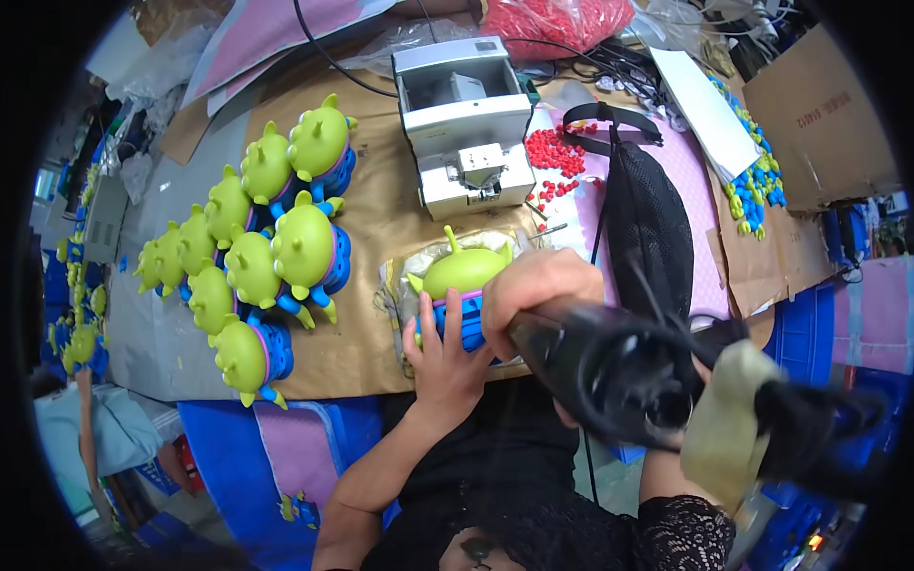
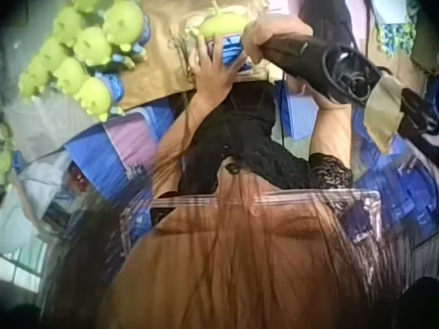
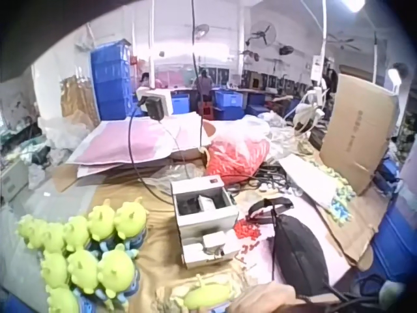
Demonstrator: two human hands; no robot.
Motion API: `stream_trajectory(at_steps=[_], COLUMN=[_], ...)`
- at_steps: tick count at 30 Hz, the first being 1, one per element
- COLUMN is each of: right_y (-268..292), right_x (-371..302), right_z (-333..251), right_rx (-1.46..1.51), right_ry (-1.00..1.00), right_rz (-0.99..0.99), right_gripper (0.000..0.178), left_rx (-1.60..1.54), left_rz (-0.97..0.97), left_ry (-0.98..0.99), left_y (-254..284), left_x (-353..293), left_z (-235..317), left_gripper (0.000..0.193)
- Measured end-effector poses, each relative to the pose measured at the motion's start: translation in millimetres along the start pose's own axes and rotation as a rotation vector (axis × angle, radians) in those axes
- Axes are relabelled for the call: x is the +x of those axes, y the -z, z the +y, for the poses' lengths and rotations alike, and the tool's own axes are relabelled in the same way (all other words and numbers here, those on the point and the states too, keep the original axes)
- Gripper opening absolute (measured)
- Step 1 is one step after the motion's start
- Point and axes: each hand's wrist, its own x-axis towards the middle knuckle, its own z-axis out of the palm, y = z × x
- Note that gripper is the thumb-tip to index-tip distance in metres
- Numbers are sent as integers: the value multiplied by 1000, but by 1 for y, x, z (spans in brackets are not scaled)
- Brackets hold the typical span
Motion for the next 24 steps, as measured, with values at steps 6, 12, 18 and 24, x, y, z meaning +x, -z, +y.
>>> stream_trajectory(at_steps=[6, 12, 18, 24], right_y=[-9, 30, 71, 55], right_x=[-1, 48, 92, 99], right_z=[-25, -25, 33, 45], right_rx=[-110, -308, -437, -234], right_ry=[-330, -194, -193, -376], right_rz=[174, 507, 692, 829], right_gripper=[73, 80, 73, 53], left_rx=[-89, -142, 142, -476], left_rz=[-53, 375, 666, 593], left_ry=[-1, 220, 806, 888], left_y=[10, 36, 70, 66], left_x=[-3, -78, -141, -146], left_z=[-8, -74, -161, -199], left_gripper=[65, 80, 94, 80])
